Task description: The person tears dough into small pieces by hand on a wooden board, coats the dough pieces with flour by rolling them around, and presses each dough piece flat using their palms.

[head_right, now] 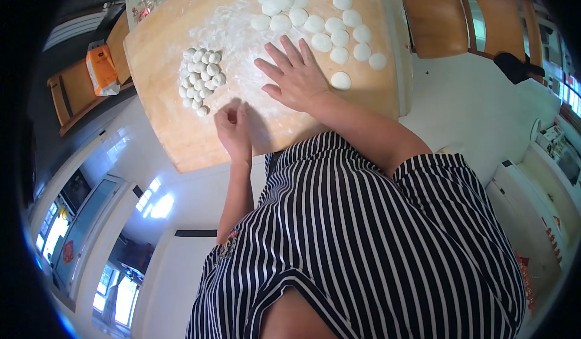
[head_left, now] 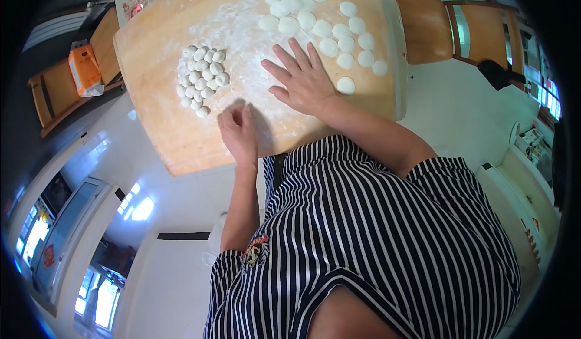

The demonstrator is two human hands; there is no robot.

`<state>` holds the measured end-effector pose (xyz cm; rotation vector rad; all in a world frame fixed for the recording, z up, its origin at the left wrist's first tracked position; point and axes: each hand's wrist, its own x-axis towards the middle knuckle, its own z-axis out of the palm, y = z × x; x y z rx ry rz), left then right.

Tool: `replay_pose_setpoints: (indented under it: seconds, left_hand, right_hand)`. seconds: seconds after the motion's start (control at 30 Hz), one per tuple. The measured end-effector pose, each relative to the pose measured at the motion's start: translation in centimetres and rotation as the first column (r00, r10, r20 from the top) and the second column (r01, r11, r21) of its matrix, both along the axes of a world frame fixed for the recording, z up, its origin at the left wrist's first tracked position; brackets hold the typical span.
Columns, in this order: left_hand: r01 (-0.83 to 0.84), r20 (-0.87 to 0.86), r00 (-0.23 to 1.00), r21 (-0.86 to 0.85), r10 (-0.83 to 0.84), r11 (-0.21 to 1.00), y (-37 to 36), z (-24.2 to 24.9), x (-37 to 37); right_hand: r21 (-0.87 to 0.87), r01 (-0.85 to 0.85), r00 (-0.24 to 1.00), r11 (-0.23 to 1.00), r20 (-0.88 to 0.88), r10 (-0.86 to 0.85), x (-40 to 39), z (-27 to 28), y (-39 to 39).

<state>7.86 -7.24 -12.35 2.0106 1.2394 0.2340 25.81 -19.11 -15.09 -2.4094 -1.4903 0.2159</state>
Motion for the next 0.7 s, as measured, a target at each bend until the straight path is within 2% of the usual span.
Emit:
replay_pose_setpoints:
  seconds: [0.13, 0.17, 0.2, 0.27, 0.3, 0.4, 0.5, 0.53, 0.57, 0.6, 0.67, 0.7]
  left_hand:
    - [-0.074, 0.143, 0.988, 0.173, 0.050, 0.982, 3.0, 0.0, 3.1]
    - [-0.005, 0.118, 0.993, 0.219, -0.021, 0.976, 3.9, 0.1, 3.6]
    - [-0.004, 0.120, 0.992, 0.224, -0.023, 0.975, 4.7, -0.3, 3.9]
    - [0.168, 0.011, 0.984, 0.286, -0.178, 0.944, 5.8, -0.8, 4.5]
    - [0.186, -0.061, 0.983, 0.286, -0.176, 0.940, 5.9, -0.7, 4.6]
    - [0.213, -0.108, 0.976, 0.275, -0.191, 0.937, 5.7, -0.6, 4.4]
    - [0.269, -0.117, 0.963, 0.347, -0.243, 0.899, 3.9, -1.3, 3.9]
    - [0.278, -0.119, 0.960, 0.355, -0.252, 0.892, 2.9, -0.9, 4.0]
    - [0.312, -0.063, 0.950, 0.294, -0.307, 0.904, 1.4, -0.8, 4.2]
    - [0.347, -0.001, 0.934, 0.232, -0.357, 0.909, -0.1, -0.6, 4.5]
    - [0.364, 0.100, 0.919, 0.155, -0.381, 0.918, -2.7, -0.9, 5.2]
    - [0.380, 0.098, 0.912, 0.165, -0.398, 0.910, -3.7, -1.5, 5.6]
  right_hand:
    - [0.014, -0.002, 0.999, 1.000, 0.032, 0.002, 0.2, 0.1, 0.1]
    - [0.021, 0.003, 0.999, 1.000, 0.038, -0.004, 0.2, 0.1, 0.1]
    - [0.026, 0.004, 0.999, 1.000, 0.040, -0.005, 0.2, 0.2, 0.1]
    - [0.015, 0.009, 1.000, 1.000, 0.017, -0.009, 0.1, 0.4, 0.0]
    - [0.025, 0.019, 1.000, 1.000, 0.021, -0.019, 0.1, 0.5, -0.1]
    - [0.012, 0.039, 0.999, 0.999, 0.010, -0.040, 0.1, 0.2, -0.3]
    - [0.096, 0.010, 0.998, 0.995, 0.054, -0.016, 0.5, -0.6, -1.0]
    - [0.138, -0.057, 0.993, 0.989, 0.114, 0.042, 0.6, -1.1, -1.7]
    - [0.174, -0.127, 0.979, 0.976, 0.178, 0.096, 0.7, -1.6, -2.5]
    - [0.179, -0.119, 0.979, 0.977, 0.184, 0.086, 1.0, -1.6, -3.3]
    - [0.276, -0.175, 0.984, 0.945, 0.023, 0.175, 2.1, -1.4, -4.8]
    - [0.317, -0.173, 0.985, 0.932, 0.031, 0.172, 2.5, -1.5, -5.3]
